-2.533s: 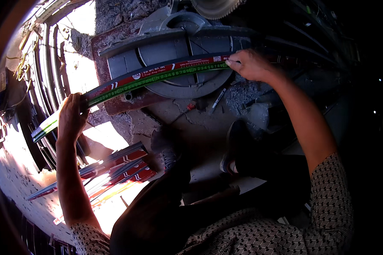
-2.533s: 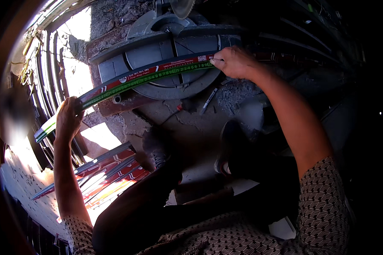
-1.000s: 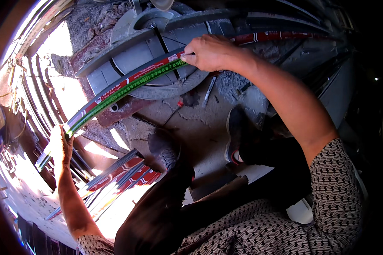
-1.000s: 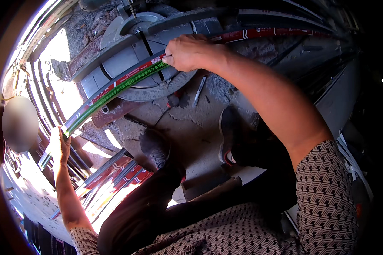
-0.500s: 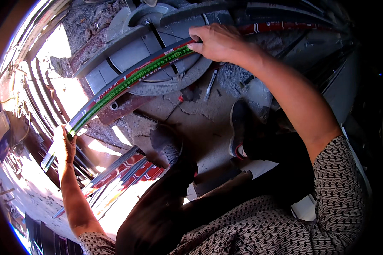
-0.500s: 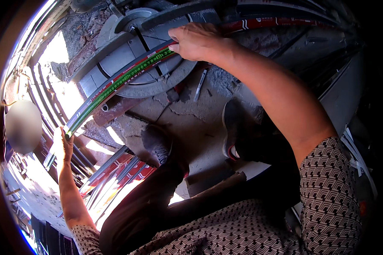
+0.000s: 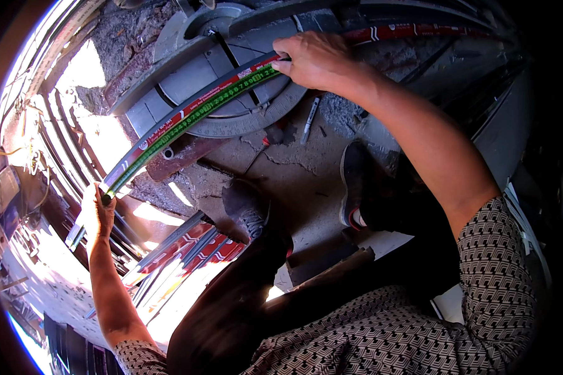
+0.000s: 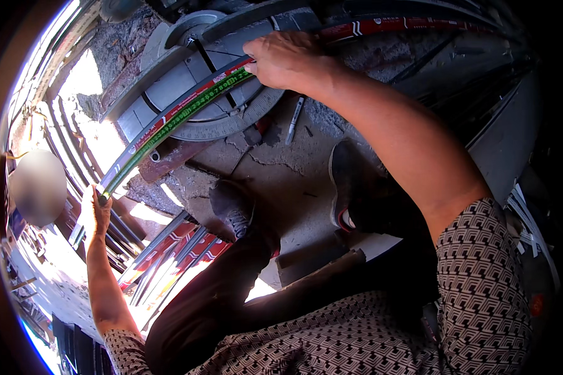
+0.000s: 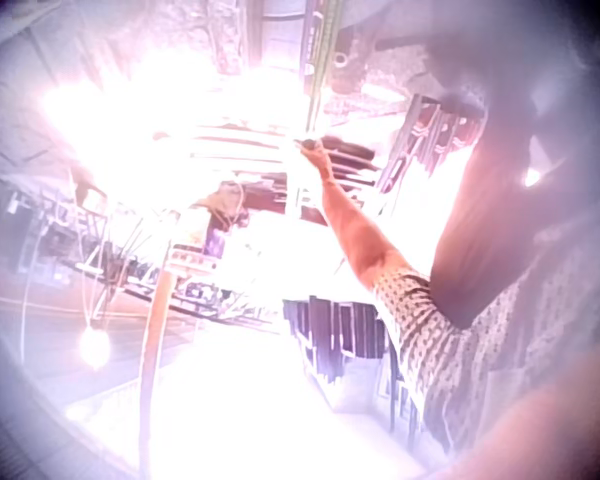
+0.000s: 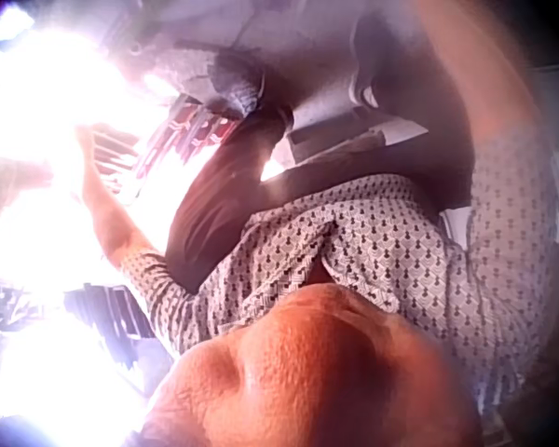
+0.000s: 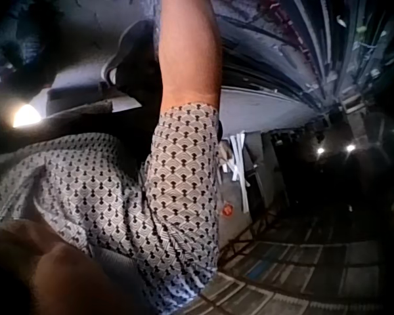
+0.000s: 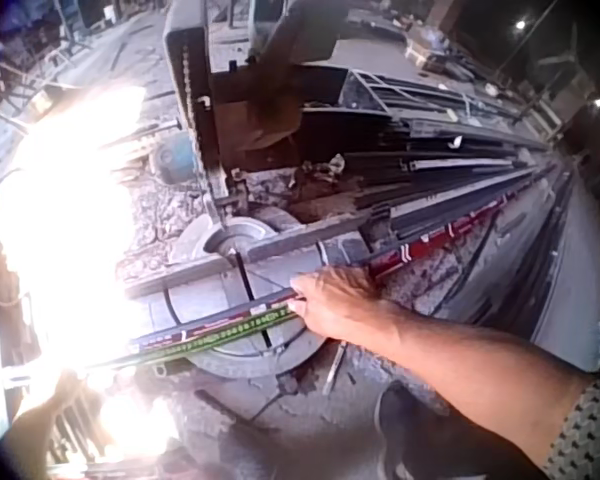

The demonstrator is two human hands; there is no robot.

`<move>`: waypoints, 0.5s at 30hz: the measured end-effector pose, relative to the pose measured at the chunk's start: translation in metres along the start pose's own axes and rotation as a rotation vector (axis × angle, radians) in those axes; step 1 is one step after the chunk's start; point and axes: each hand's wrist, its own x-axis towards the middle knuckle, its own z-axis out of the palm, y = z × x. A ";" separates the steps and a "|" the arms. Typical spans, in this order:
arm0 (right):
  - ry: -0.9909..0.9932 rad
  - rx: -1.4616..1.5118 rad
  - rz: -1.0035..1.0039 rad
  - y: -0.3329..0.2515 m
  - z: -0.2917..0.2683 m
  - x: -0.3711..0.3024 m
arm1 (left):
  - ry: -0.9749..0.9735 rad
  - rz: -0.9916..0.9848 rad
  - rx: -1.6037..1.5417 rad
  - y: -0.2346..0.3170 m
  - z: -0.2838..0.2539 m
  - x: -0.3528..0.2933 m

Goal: The person measures and marks red metal profiles with a tape measure and marker, then cuts them using a chop saw. The person repeats this process for multiple pieces, stacking the cut sections on the floor.

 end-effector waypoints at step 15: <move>-0.018 0.050 0.031 0.006 0.002 0.003 | -0.149 -0.070 0.101 -0.003 0.000 0.007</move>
